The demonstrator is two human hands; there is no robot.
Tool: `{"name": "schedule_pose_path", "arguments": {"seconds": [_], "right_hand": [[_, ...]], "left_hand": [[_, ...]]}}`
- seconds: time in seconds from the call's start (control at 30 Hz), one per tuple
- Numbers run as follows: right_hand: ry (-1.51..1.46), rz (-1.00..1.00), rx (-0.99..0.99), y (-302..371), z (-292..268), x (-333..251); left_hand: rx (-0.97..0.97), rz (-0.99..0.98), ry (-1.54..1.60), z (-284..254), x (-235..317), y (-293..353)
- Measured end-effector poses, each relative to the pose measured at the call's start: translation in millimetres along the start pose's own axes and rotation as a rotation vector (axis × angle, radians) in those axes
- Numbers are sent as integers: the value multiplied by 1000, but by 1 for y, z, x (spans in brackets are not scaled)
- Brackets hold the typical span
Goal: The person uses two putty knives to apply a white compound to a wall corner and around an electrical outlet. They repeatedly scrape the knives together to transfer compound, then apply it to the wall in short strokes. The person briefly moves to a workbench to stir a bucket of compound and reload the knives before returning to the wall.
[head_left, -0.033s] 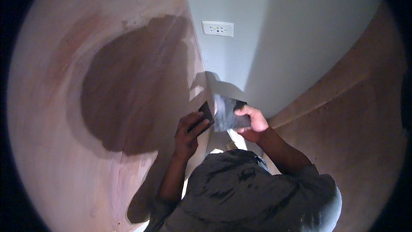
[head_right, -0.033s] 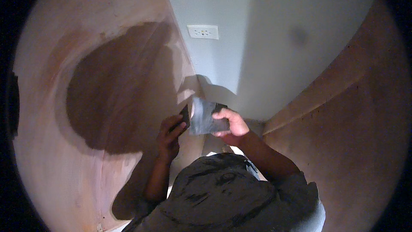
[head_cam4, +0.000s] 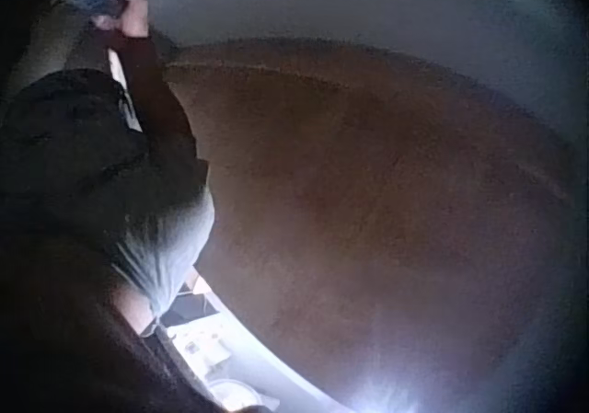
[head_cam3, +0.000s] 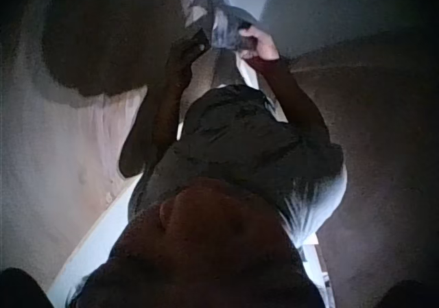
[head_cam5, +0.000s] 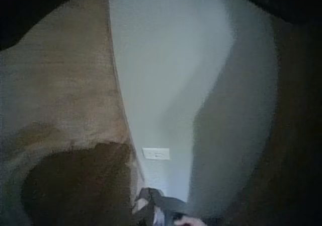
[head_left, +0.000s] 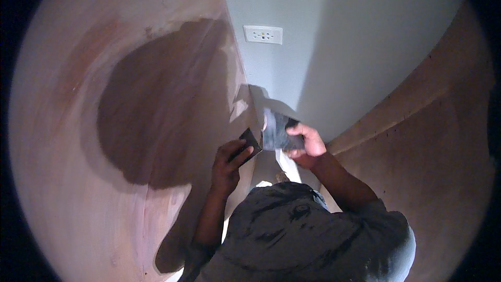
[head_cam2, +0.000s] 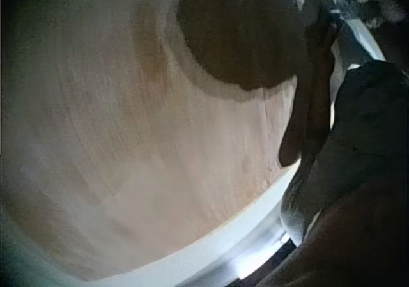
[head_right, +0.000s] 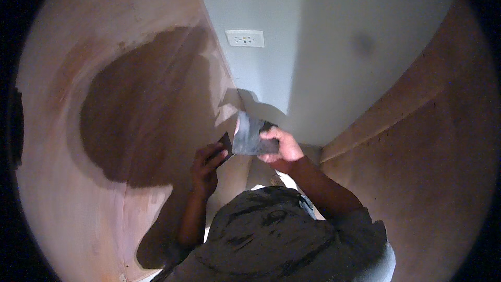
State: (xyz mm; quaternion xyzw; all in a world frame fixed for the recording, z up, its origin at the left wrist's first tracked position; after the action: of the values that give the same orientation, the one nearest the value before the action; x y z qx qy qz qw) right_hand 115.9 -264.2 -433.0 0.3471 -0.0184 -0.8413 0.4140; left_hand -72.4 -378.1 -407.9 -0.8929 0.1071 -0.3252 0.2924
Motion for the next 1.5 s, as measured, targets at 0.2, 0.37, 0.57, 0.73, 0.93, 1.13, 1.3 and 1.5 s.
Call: {"name": "schedule_pose_path", "arguments": {"seconds": [0.2, 0.37, 0.57, 0.73, 0.93, 1.13, 1.3, 1.5], "right_hand": [[584, -462, 238, -123, -71, -31], [1265, -841, 520, -191, -82, -30], [1309, -1034, 542, -231, -56, -14], [1326, -1085, 584, -246, -41, -9], [1285, -1077, 665, -242, -21, -7], [1254, -1055, 719, -247, -16, -2], [1247, -1022, 724, -248, -15, -1], [1182, -944, 485, -247, -26, 0]], "left_hand": [[-154, -415, 80, 21, -25, 95], [-235, -544, 131, 10, -19, 129], [-226, -616, 140, 5, -23, 171], [-251, -625, 140, -3, -32, 175], [-235, -628, 143, -11, -20, 176], [-284, -659, 94, -13, -18, 185], [-198, -644, 115, -8, -11, 185], [-317, -674, 92, 0, -10, 187]]}}
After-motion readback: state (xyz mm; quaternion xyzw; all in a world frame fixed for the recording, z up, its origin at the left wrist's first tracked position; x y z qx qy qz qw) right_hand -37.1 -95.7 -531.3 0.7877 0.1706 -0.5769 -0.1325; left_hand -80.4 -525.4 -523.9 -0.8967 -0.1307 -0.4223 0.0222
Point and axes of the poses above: each hand's wrist, its own y-axis away from the middle knuckle, its own z-axis out of the palm, x = y × z, the point moved 6 cm from there along -y, towards the middle knuckle, and after that the axes turned 2 degrees about -z, right-handed, at the moved point
